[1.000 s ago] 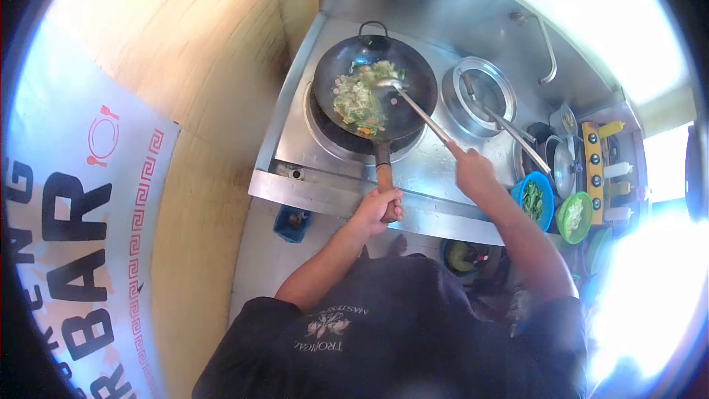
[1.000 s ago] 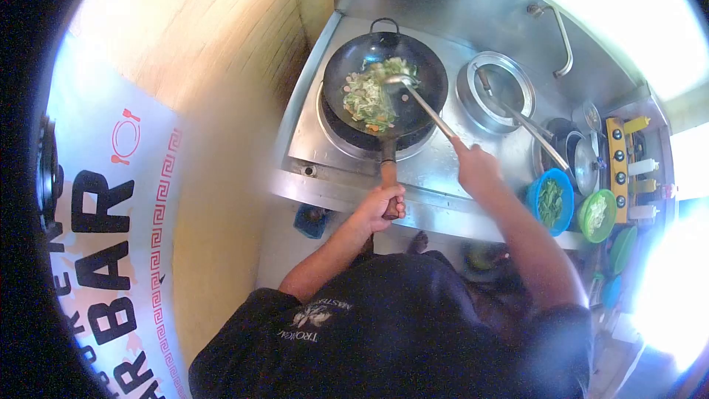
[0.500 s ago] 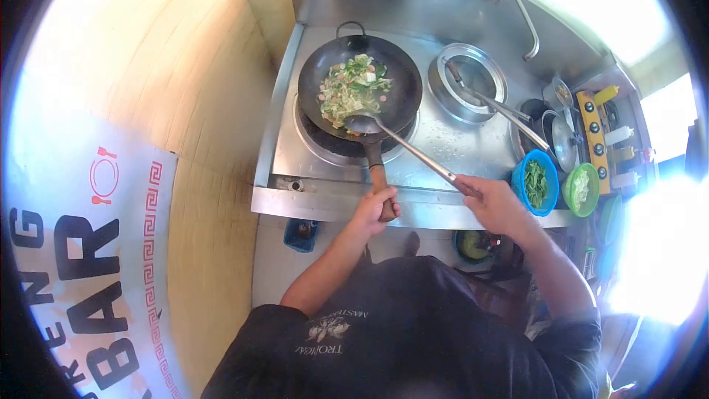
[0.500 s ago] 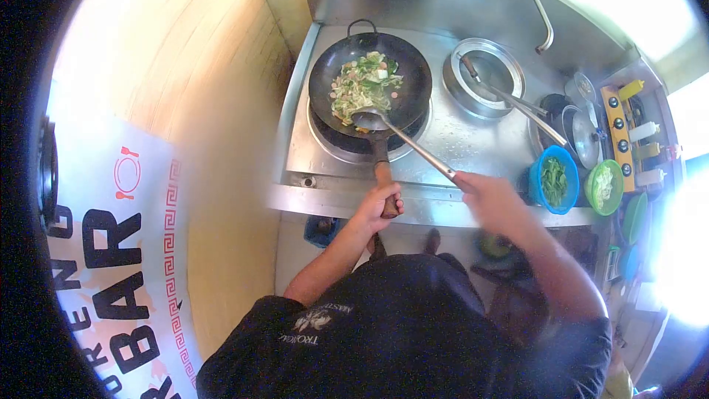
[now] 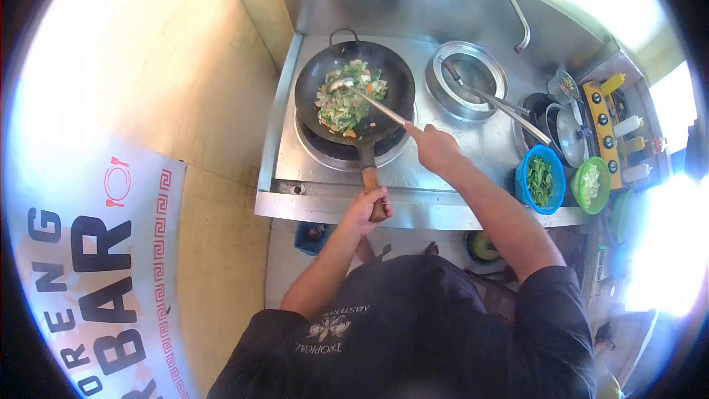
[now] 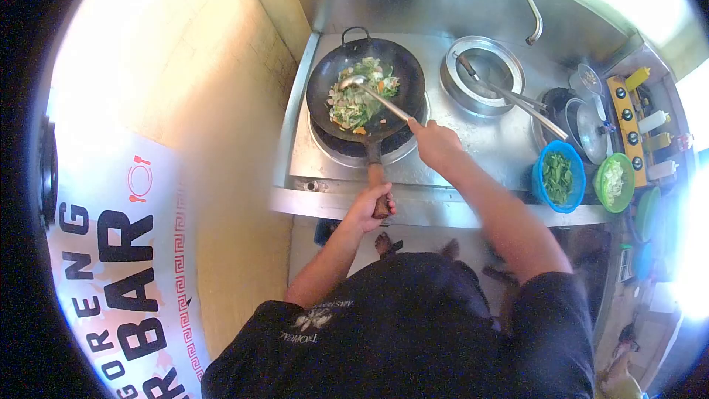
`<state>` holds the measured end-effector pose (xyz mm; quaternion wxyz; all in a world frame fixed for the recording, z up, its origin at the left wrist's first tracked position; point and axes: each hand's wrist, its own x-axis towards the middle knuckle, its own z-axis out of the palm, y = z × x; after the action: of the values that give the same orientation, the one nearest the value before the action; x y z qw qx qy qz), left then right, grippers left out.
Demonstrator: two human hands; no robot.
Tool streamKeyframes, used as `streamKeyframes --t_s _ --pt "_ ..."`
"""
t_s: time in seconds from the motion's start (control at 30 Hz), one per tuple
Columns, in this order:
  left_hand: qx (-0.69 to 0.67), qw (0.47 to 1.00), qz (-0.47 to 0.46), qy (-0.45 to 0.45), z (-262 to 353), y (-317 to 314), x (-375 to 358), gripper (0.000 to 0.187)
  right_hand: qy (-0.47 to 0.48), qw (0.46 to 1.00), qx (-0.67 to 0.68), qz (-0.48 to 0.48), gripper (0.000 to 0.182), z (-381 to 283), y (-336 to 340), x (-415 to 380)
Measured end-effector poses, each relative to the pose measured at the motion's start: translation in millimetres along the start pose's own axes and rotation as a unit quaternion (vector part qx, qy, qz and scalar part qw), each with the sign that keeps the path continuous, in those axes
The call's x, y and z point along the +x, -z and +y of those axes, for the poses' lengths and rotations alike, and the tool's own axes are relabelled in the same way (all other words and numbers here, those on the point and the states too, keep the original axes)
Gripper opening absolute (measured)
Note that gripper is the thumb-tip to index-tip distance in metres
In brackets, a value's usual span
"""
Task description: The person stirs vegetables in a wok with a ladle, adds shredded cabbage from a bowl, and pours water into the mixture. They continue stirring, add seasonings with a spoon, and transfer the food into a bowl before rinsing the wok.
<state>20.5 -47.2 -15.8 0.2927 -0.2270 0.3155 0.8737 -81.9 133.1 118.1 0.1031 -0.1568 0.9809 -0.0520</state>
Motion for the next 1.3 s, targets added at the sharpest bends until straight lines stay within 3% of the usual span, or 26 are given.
streamKeyframes --t_s 0.17,0.23,0.33,0.43,0.5,0.6,0.67,0.77,0.8,0.93,1.0,1.03,1.1,1.2,1.3 --pt "-0.027 1.0 0.004 0.009 2 -2 -3 0.014 -0.031 0.999 -0.002 -0.017 0.046 17 51 -56" --pt "-0.032 0.999 0.011 0.008 2 -3 -7 0.014 -0.004 0.998 0.052 0.026 0.047 28 63 -86" --pt "-0.013 1.0 0.016 -0.001 2 -4 -5 0.019 0.036 0.997 0.068 -0.01 0.048 27 82 -117" --pt "-0.016 1.0 -0.01 0.014 0 5 4 0.014 -0.037 0.995 -0.012 -0.09 0.046 -1 72 -118" --pt "-0.03 0.998 -0.037 0.027 -4 11 10 0.014 -0.048 0.994 -0.018 -0.094 0.045 -8 42 -94" --pt "-0.014 0.999 -0.01 0.028 1 0 2 0.014 -0.068 0.997 0.03 -0.02 0.044 -3 31 -57" --pt "-0.015 1.0 -0.012 0.02 0 4 5 0.015 -0.075 0.988 0.133 0.012 0.042 -4 42 -55" --pt "-0.019 1.0 -0.009 0.021 -2 5 4 0.016 -0.024 0.969 0.246 0.015 0.041 5 74 -77" --pt "-0.016 1.0 -0.003 0.024 -1 4 4 0.017 -0.058 0.96 0.27 -0.036 0.041 -3 93 -87" --pt "-0.017 1.0 -0.012 0.02 0 5 4 0.019 -0.049 0.966 0.227 -0.111 0.042 -15 97 -119" --pt "-0.023 0.999 -0.009 0.031 0 5 5 0.02 -0.02 0.995 0.045 -0.092 0.045 -24 80 -124" --pt "-0.023 0.999 -0.007 0.031 0 7 4 0.02 -0.019 0.994 0.047 -0.093 0.045 -27 68 -113" --pt "-0.015 1.0 -0.013 0.02 -1 8 4 0.021 -0.085 0.993 -0.008 -0.088 0.047 -30 39 -84" --pt "0.004 0.999 -0.009 0.033 2 8 5 0.022 -0.092 0.995 0.031 -0.032 0.048 -24 31 -52" --pt "0.0 1.0 -0.001 0.019 -1 7 1 0.022 -0.074 0.995 0.062 0.017 0.043 -18 46 -71"
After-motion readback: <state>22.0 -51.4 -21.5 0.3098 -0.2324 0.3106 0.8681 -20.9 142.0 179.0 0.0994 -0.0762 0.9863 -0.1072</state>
